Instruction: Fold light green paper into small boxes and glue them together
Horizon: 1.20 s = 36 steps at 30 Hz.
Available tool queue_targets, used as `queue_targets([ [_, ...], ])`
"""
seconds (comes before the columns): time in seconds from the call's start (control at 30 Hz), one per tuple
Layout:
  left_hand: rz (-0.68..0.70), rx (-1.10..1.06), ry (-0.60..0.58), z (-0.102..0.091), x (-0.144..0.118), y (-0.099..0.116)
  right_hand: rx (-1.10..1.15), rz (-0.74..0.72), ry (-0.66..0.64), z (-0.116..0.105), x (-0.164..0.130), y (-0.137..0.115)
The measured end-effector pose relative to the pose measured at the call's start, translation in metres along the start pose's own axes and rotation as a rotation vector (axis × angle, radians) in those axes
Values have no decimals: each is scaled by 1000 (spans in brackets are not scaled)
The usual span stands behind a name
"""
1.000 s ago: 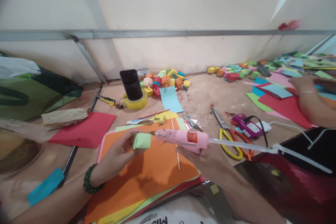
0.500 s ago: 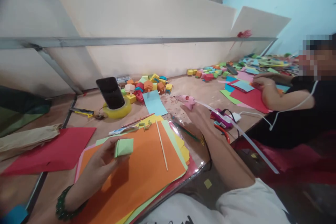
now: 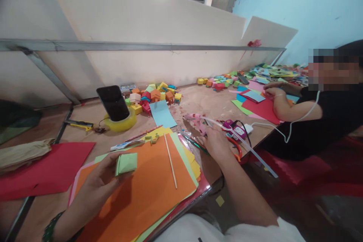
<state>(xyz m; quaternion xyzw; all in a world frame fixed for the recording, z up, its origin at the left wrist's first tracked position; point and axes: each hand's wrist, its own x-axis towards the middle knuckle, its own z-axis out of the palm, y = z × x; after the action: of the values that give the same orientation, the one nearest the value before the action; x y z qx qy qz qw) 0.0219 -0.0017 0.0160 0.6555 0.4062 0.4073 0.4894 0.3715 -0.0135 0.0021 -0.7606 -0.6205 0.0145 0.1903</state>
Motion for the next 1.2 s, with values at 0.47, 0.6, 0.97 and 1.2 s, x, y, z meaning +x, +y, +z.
queue_targets([
  [0.47, 28, -67, 261, -16, 18, -8, 140, -465, -206, -61, -48, -115],
  [0.6, 21, -67, 229, -12, 18, -13, -108, -529, -190, -34, -9, -131],
  [0.97, 18, 12, 102, -5, 12, -11, 18, -524, -347, 28, 42, -119],
  [1.2, 82, 133, 35, -1, 8, -4, 607, -345, -492, -13, 9, -121],
])
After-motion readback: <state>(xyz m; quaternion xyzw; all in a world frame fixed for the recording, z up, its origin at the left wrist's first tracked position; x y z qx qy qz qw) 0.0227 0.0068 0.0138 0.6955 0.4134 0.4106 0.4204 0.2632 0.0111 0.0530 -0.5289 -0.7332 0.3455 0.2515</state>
